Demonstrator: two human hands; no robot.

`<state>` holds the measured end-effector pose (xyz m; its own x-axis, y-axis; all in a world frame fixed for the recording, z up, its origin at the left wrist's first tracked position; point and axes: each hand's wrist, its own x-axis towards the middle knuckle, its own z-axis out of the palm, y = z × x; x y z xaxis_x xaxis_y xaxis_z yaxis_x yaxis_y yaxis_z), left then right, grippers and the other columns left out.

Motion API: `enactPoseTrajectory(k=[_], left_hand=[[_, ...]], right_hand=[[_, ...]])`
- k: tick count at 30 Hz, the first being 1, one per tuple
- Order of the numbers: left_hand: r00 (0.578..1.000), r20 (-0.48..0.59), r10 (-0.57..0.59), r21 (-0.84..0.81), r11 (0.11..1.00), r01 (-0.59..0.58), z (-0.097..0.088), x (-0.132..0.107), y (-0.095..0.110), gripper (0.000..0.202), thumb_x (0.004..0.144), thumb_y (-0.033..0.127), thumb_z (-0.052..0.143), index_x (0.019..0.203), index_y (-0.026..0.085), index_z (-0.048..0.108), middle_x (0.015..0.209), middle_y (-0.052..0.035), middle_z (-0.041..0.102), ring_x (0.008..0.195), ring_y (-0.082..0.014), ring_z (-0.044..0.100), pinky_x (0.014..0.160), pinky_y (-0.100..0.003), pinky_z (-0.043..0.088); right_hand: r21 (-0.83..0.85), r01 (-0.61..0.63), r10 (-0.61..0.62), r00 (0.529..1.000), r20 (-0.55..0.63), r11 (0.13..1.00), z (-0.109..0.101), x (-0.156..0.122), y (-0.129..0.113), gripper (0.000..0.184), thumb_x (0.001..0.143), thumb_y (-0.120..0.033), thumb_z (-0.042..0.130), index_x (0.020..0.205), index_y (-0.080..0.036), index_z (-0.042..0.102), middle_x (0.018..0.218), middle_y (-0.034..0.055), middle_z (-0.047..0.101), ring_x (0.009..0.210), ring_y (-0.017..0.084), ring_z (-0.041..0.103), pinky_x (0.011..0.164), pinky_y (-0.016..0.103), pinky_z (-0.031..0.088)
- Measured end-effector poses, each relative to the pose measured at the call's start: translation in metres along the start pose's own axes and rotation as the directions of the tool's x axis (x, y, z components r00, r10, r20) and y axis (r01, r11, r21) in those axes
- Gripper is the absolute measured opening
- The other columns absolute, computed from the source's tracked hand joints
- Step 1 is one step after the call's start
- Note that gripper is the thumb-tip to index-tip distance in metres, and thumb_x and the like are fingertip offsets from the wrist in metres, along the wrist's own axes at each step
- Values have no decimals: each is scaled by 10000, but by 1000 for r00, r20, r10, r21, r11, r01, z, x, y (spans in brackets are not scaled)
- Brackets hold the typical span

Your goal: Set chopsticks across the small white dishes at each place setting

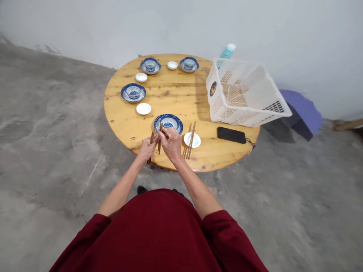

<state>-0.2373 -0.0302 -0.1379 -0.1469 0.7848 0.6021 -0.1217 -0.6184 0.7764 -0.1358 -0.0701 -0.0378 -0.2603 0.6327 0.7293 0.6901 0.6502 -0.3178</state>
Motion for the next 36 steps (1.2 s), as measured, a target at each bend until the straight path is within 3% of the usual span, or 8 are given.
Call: enactPoseTrajectory(k=[8, 13, 19, 26, 31, 34, 36], left_hand=[[998, 40, 45, -98, 994, -41, 1, 4, 0, 669, 943, 627, 546, 1257, 56, 698, 983, -108, 694, 795, -159, 581, 813, -255, 483], [990, 65, 128, -181, 977, -115, -3, 5, 8, 705, 920, 671, 580, 1185, 31, 710, 1012, -143, 688, 842, -179, 600, 932, -297, 495], [994, 53, 100, -149, 985, -91, -4, 0, 19, 653, 937, 648, 560, 1141, 51, 727, 958, -129, 669, 861, -186, 588, 855, -276, 487], [991, 49, 128, -183, 976, -117, -3, 2, 19, 664, 916, 657, 570, 1109, 41, 725, 989, -139, 672, 895, -188, 611, 903, -287, 504], [991, 56, 124, -155, 981, -114, -10, 0, 36, 742, 914, 723, 572, 1138, 31, 721, 946, -126, 667, 890, -198, 620, 877, -293, 516], [981, 136, 140, -152, 981, -119, -19, -5, 46, 786, 918, 773, 564, 1121, 30, 719, 987, -136, 689, 958, -216, 649, 889, -291, 515], [971, 214, 102, -180, 982, -63, -25, -11, 50, 838, 903, 814, 562, 1161, 29, 703, 1016, -154, 709, 1007, -235, 682, 937, -305, 522]], right_hand=[[24, -41, 41, 999, 22, 999, 0, 2, 3, 304, 924, -347, 592, 952, -84, 742, 948, 23, 607, 849, -71, 485, 800, 86, 311], [48, -50, 48, 998, 37, 998, 0, 2, 3, 328, 914, -370, 594, 975, -91, 754, 965, 26, 614, 833, -69, 498, 782, 80, 333], [72, -81, 76, 994, 76, 994, -3, 0, 3, 387, 918, -407, 573, 971, -62, 741, 1000, 34, 616, 836, -71, 515, 776, 58, 370], [58, -117, 112, 990, 79, 991, -5, 1, -5, 323, 897, -340, 600, 984, -66, 748, 963, 36, 609, 819, -78, 484, 757, 35, 345], [208, -144, 118, 984, 134, 967, -16, 5, -19, 455, 862, -447, 583, 982, -31, 723, 955, 46, 603, 777, -49, 550, 707, 48, 452], [304, -154, 100, 977, 188, 940, -28, 10, -30, 561, 800, -535, 602, 1000, -22, 706, 921, 53, 602, 723, -15, 567, 671, 87, 487], [351, -182, 117, 973, 200, 918, -35, 13, -37, 610, 760, -570, 630, 1002, -14, 690, 891, 58, 601, 695, -12, 553, 652, 90, 481]])
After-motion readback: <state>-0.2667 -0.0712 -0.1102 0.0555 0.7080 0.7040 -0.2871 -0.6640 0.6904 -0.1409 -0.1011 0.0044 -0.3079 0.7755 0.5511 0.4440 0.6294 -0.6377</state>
